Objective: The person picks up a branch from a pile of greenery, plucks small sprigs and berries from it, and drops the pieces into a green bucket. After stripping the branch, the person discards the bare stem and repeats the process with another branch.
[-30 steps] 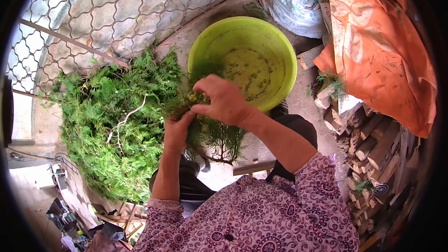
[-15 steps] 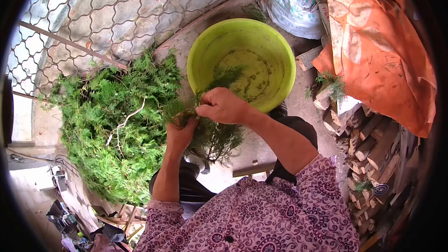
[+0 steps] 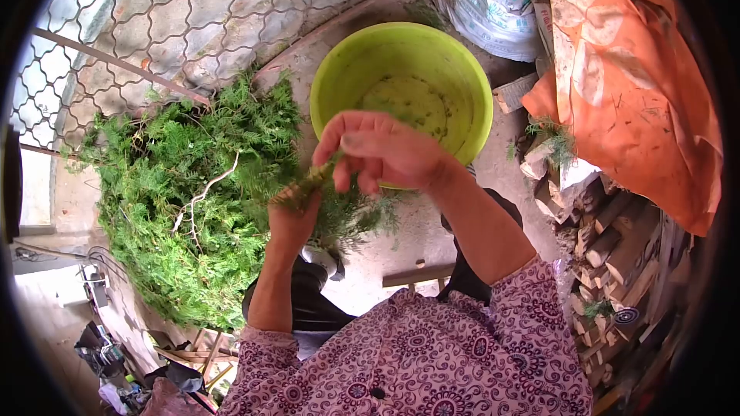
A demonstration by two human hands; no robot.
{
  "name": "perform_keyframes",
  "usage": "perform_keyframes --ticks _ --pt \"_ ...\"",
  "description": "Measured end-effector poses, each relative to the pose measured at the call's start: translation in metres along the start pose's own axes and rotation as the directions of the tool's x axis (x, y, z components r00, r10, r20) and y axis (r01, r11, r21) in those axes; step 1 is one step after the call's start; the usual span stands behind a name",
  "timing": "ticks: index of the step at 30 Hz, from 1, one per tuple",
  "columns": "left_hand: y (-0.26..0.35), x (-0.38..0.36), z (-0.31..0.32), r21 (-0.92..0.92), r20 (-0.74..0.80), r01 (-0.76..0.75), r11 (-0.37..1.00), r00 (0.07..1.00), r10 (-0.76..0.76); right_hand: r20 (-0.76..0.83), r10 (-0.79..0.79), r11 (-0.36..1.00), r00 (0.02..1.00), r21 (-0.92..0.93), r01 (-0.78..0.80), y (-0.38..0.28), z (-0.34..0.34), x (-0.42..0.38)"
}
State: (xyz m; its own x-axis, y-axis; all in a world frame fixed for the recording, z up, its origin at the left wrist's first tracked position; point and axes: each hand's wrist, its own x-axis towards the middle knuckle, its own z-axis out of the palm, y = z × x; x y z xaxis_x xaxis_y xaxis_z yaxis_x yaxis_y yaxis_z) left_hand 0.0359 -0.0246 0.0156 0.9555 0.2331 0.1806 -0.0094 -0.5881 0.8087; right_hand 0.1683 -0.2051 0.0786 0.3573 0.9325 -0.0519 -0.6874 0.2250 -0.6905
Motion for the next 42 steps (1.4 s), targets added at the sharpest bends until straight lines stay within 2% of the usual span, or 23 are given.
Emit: perform_keyframes --ticks 1,2,3,4,5,6,8,10,12,13,16,18,20,22,24,30,32,34,36,37,39,40,42 --pt "-0.002 0.000 0.000 0.103 0.073 -0.111 0.988 0.992 0.104 -0.088 -0.050 0.998 0.995 -0.042 0.047 -0.004 -0.001 0.001" --pt "-0.002 0.000 0.000 0.103 0.076 -0.112 0.988 0.992 0.104 -0.174 -0.104 0.992 0.979 -0.087 0.090 -0.007 -0.003 0.002" --pt "0.002 0.001 -0.001 0.231 0.120 -0.197 0.953 0.978 0.173 -0.178 -0.106 0.992 0.978 -0.086 0.092 -0.007 -0.004 0.002" --pt "0.005 0.001 0.000 0.348 0.174 -0.282 0.894 0.957 0.234 -0.244 -0.147 0.916 0.959 -0.400 0.039 -0.005 -0.005 0.003" --pt "0.004 0.001 0.000 0.344 0.180 -0.286 0.894 0.955 0.236 -0.292 -0.207 0.745 0.934 -0.666 -0.043 -0.003 -0.006 0.004" --pt "0.004 0.001 0.001 0.354 0.197 -0.322 0.878 0.944 0.266 -0.297 -0.209 0.746 0.932 -0.665 -0.044 0.003 -0.009 0.005" --pt "0.004 0.002 0.001 0.361 0.217 -0.359 0.861 0.930 0.296 -0.184 -0.247 0.504 0.951 -0.863 -0.036 0.019 -0.013 0.007" --pt "0.006 0.003 0.000 0.321 0.217 -0.350 0.880 0.932 0.291 -0.170 -0.230 0.438 0.958 -0.897 -0.054 0.023 -0.006 0.005" --pt "0.004 0.000 0.003 0.280 0.200 -0.294 0.914 0.949 0.244 -0.178 0.012 0.358 0.984 -0.918 -0.171 0.021 0.001 0.003" --pt "0.003 -0.001 0.004 0.235 0.185 -0.239 0.942 0.963 0.198 -0.179 0.013 0.360 0.984 -0.917 -0.171 0.022 0.002 0.004" --pt "0.001 -0.001 0.006 0.206 0.195 -0.219 0.954 0.964 0.179 -0.115 -0.057 0.265 0.992 -0.960 -0.096 0.033 0.002 0.005" --pt "-0.001 0.000 0.005 0.222 0.222 -0.222 0.949 0.960 0.173 0.021 -0.228 0.001 0.974 -1.000 0.022 0.052 -0.006 0.008" --pt "0.000 0.000 0.004 0.241 0.244 -0.222 0.945 0.956 0.163 0.010 -0.227 -0.072 0.974 -0.997 -0.006 0.060 -0.006 0.008" --pt "0.005 0.000 0.003 0.217 0.265 -0.085 0.972 0.964 0.025 -0.001 -0.225 -0.144 0.974 -0.989 -0.035 0.064 -0.003 0.009" --pt "0.006 -0.001 0.003 0.207 0.254 -0.054 0.977 0.967 0.000 0.034 -0.254 -0.214 0.967 -0.977 -0.022 0.066 0.001 0.008" --pt "0.009 0.001 0.001 0.234 0.255 -0.043 0.971 0.967 -0.019 0.013 -0.336 -0.007 0.942 -1.000 0.011 0.070 0.002 0.010" --pt "0.010 0.002 -0.001 0.223 0.240 -0.018 0.975 0.970 -0.037 0.075 -0.401 -0.042 0.913 -0.997 0.063 0.070 0.003 0.011" --pt "0.011 0.006 0.000 0.146 0.178 -0.117 0.982 0.980 0.090 0.139 -0.460 -0.079 0.877 -0.990 0.115 0.067 0.006 0.010" --pt "0.010 0.005 0.002 0.189 0.157 -0.151 0.970 0.980 0.122 -0.069 -0.413 0.256 0.908 -0.966 0.043 0.057 0.013 0.007" --pt "0.009 0.004 0.003 0.231 0.144 -0.188 0.955 0.977 0.158 -0.066 -0.410 0.255 0.910 -0.966 0.045 0.054 0.013 0.007" --pt "-0.003 0.004 0.002 0.312 0.149 -0.153 0.937 0.983 0.111 -0.261 -0.080 0.559 0.962 -0.811 -0.173 0.045 0.011 0.007" --pt "-0.007 0.004 0.000 0.393 0.148 -0.118 0.912 0.987 0.064 -0.257 -0.077 0.556 0.963 -0.813 -0.173 0.040 0.012 0.004" --pt "-0.011 0.003 -0.005 0.431 0.123 -0.116 0.895 0.990 0.069 -0.192 0.315 0.760 0.929 -0.535 -0.369 0.029 0.012 0.000"
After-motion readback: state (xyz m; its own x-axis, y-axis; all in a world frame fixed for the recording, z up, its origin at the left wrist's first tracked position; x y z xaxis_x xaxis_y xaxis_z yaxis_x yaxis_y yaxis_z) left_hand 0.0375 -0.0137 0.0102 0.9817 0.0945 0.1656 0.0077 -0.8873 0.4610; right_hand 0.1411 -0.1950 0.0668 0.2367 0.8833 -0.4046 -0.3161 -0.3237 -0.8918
